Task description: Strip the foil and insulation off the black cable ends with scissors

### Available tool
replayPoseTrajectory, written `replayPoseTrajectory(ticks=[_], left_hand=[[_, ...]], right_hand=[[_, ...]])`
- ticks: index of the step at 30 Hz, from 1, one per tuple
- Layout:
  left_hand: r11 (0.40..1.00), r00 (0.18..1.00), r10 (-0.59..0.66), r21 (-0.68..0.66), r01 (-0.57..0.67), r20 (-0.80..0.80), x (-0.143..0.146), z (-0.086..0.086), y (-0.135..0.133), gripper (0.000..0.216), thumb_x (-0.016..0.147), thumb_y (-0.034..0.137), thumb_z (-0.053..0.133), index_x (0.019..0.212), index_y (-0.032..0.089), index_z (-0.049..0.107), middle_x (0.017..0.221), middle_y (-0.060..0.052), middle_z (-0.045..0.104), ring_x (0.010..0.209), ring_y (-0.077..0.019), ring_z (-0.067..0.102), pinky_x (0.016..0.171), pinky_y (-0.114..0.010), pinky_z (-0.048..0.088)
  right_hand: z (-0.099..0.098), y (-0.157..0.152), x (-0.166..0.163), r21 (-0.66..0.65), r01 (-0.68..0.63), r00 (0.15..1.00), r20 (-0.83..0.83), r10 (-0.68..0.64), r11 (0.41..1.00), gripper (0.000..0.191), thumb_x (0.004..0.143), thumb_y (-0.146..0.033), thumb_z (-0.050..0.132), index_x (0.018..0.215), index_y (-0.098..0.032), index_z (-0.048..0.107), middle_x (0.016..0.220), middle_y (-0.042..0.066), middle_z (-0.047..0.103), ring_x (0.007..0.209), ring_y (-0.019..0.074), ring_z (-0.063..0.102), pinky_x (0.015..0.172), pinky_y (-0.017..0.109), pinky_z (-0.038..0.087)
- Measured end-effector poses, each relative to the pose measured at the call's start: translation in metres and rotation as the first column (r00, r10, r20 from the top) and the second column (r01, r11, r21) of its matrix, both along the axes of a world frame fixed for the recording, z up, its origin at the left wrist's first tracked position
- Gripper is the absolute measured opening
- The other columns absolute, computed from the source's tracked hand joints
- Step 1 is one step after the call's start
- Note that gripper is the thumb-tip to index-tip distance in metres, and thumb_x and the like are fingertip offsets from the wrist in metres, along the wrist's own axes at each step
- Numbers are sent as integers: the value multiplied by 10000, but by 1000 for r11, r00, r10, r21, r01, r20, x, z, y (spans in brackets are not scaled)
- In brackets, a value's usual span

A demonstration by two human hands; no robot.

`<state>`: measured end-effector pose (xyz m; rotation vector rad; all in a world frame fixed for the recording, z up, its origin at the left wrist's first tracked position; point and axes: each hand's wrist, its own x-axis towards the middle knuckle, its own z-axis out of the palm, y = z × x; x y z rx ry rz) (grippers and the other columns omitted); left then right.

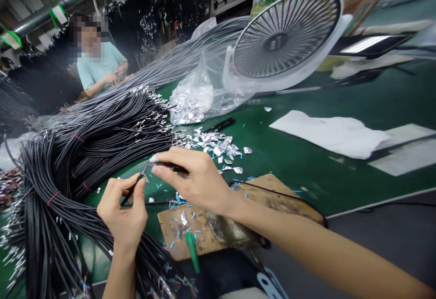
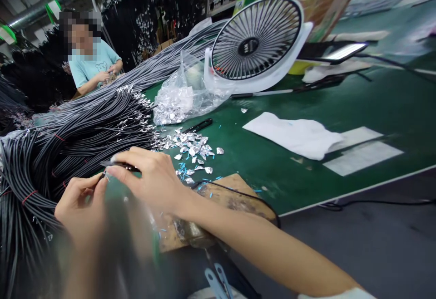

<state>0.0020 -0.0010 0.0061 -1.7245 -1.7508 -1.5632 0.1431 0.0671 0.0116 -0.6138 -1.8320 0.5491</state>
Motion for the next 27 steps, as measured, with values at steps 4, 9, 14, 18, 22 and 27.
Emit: replayPoseTrajectory(ticks=[4, 9, 14, 18, 22, 27], left_hand=[[997, 997, -74, -33, 75, 25, 0, 1, 0, 64, 812, 182, 626, 782, 191, 682, 663, 25, 608, 586, -82, 530, 536, -199, 417], [994, 995, -92, -56, 90, -31, -5, -2, -2, 78, 793, 143, 630, 798, 201, 681, 676, 28, 609, 601, -84, 543, 544, -196, 420], [992, 994, -89, -86, 95, 67, -1, -4, -3, 66, 787, 150, 631, 793, 199, 675, 667, 27, 613, 602, -91, 568, 547, -201, 447], [992, 985, -64, -95, 80, 163, 3, -5, -3, 50, 796, 213, 641, 810, 194, 684, 702, 14, 655, 609, -95, 602, 562, -196, 488], [989, 978, -90, -102, 111, 189, 0, -7, -3, 133, 784, 244, 670, 908, 197, 678, 769, 2, 691, 653, -102, 645, 591, -181, 529], [982, 970, -118, -117, 145, 212, -1, -7, -4, 128, 778, 237, 679, 904, 217, 688, 746, 19, 683, 642, -81, 634, 597, -152, 516]], right_hand=[[-1, 4, -3, -69, -116, 987, -120, 107, 991, 105, 812, -229, 657, 803, -129, 691, 699, 12, 603, 627, 106, 539, 573, 224, 416], [-7, 4, -6, 33, -148, 978, -140, 152, 988, 100, 819, -134, 589, 778, -122, 679, 653, 10, 577, 580, 100, 509, 534, 221, 407], [-4, 2, -6, -30, -188, 975, -128, 183, 982, 128, 797, -109, 540, 774, -112, 666, 635, 0, 560, 558, 87, 466, 528, 212, 385], [2, 0, -7, -246, -221, 964, -199, 174, 944, 177, 752, -88, 547, 592, -137, 605, 535, -51, 461, 496, 59, 376, 482, 193, 317], [2, -1, -7, -208, -210, 963, -210, 166, 955, 155, 726, -81, 556, 597, -128, 628, 530, -51, 464, 489, 53, 374, 473, 187, 309], [0, -1, -8, -119, -182, 967, -203, 155, 976, 128, 720, -105, 557, 663, -130, 669, 563, -31, 533, 507, 62, 419, 498, 197, 343]])
